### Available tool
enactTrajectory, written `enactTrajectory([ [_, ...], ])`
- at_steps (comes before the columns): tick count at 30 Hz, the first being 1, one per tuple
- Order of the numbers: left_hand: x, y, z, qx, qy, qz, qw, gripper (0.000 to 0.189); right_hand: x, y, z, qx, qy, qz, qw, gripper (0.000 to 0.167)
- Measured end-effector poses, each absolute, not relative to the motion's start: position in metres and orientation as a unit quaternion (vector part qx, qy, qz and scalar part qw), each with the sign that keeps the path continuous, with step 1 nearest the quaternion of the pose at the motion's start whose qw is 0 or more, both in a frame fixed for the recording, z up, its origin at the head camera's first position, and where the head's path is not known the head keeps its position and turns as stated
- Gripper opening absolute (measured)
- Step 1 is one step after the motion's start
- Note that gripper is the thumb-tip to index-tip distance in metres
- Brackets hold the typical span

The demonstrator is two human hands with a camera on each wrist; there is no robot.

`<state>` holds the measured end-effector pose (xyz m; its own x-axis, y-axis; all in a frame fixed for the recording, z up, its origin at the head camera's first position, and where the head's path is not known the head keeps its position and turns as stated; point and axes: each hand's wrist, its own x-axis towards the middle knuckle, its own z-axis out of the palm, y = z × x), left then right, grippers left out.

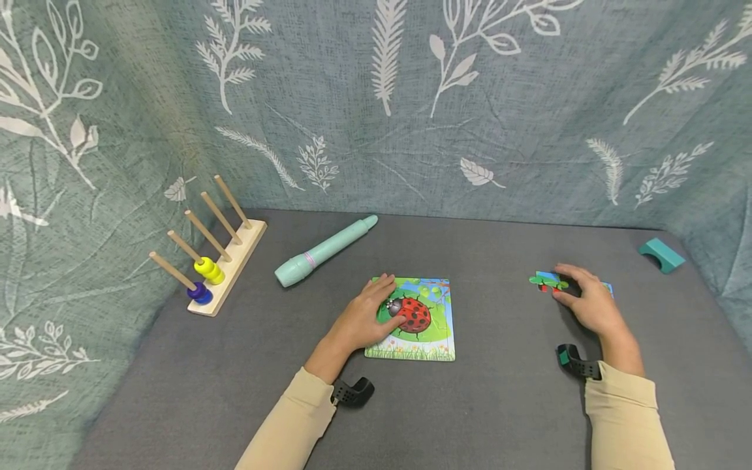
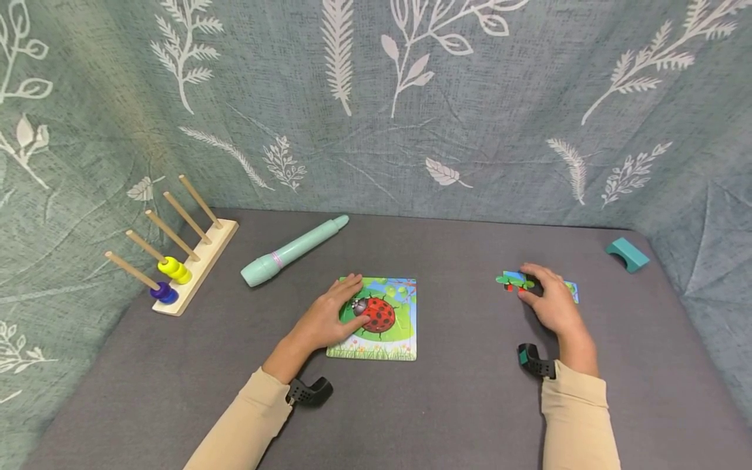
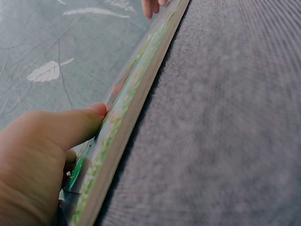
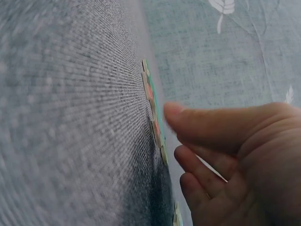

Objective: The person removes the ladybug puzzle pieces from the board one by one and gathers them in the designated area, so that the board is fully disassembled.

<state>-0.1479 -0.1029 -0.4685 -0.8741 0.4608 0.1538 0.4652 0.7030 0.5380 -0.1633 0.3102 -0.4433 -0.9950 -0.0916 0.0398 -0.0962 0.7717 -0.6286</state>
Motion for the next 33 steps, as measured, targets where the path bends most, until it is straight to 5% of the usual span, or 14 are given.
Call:
enactTrajectory([
  [6, -0.148, -0.103, -0.468, -0.251, -0.919, -0.303, 0.008, 0.066, -0.162, 0.302, -0.439, 0.043, -0.932, 0.358, 0.021, 0.057],
  [33, -0.153, -0.129, -0.467, -0.248, -0.922, -0.297, -0.027, 0.084, -0.155, 0.218, -0.421, 0.153, -0.876, 0.453, -0.066, 0.061],
])
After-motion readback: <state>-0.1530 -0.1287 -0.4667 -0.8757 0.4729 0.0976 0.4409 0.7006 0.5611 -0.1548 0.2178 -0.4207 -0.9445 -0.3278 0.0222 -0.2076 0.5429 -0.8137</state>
